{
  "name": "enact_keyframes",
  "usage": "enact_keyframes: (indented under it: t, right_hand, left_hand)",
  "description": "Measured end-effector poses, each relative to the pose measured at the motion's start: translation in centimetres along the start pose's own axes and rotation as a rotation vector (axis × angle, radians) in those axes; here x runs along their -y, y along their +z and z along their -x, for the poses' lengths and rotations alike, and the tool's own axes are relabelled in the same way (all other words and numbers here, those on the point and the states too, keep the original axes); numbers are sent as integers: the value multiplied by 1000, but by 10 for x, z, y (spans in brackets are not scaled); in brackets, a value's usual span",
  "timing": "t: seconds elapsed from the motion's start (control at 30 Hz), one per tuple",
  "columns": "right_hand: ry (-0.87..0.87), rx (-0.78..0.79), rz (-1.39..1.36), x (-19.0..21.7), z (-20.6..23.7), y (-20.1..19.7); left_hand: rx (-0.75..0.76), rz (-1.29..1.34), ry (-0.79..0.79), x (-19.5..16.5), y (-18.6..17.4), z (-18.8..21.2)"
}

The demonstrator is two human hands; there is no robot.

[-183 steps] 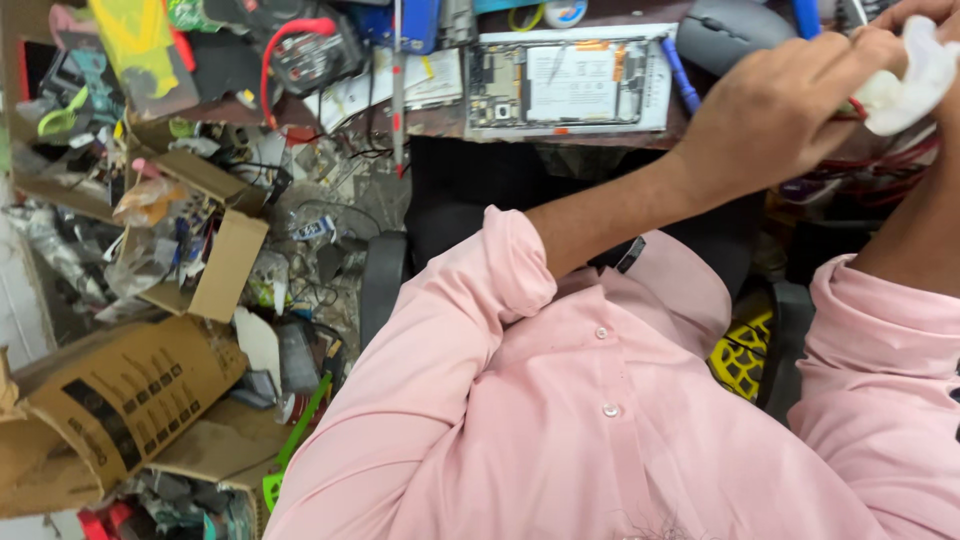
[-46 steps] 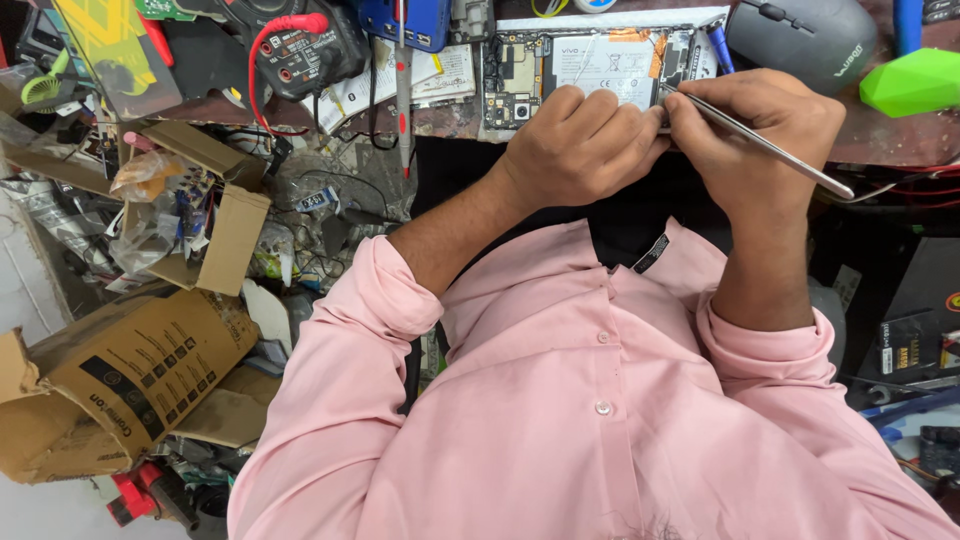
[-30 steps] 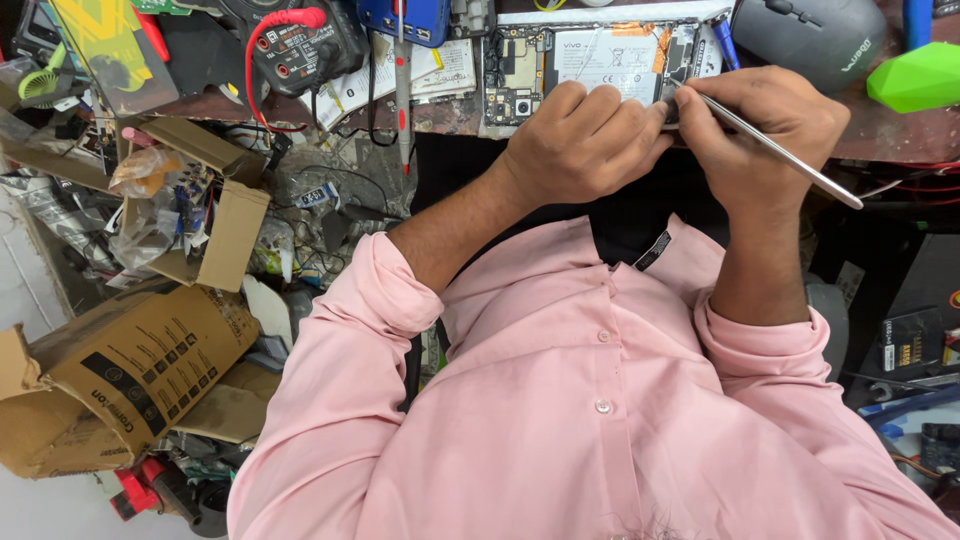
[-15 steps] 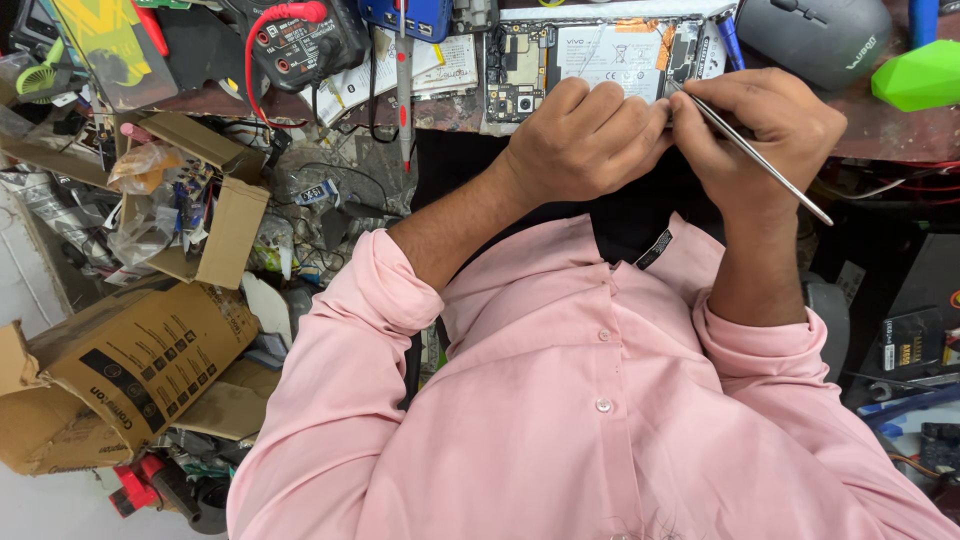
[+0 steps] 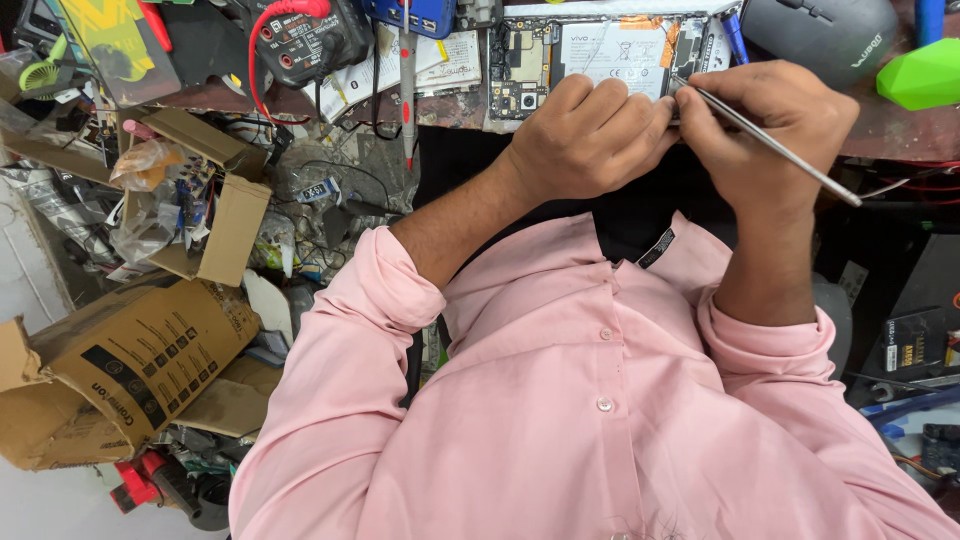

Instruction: The person repairs a disassembled smartphone on a cluttered workbench. They handle the phone's internal components by hand, then use a screwdriver to work on screws and use tweezers to manipulate small parts inside the open phone body.

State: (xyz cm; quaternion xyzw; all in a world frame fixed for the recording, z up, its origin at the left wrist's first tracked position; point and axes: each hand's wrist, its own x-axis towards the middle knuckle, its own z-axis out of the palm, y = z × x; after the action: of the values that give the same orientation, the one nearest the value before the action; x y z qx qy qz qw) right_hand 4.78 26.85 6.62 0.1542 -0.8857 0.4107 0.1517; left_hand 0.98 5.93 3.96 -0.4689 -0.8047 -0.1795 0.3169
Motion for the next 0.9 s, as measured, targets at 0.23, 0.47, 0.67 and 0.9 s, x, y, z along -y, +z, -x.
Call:
enact_keyframes:
  t: [0.23,0.47,0.67,0.9]
  right_hand:
    - [-60,85,34,-2,-7,-9]
    - [-86,79,21,-4,-9,-6]
    - [-114,38,-2,-7,-3,-3]
    - [-95,16,-39,-10,2,-9]
  left_hand:
    - [-1,5,5,0,1,2]
    - [-27,-8,6,-1,2,2]
    - [-25,-9,5,-1,3,4]
    - [-47,38,-6,0,-1,1]
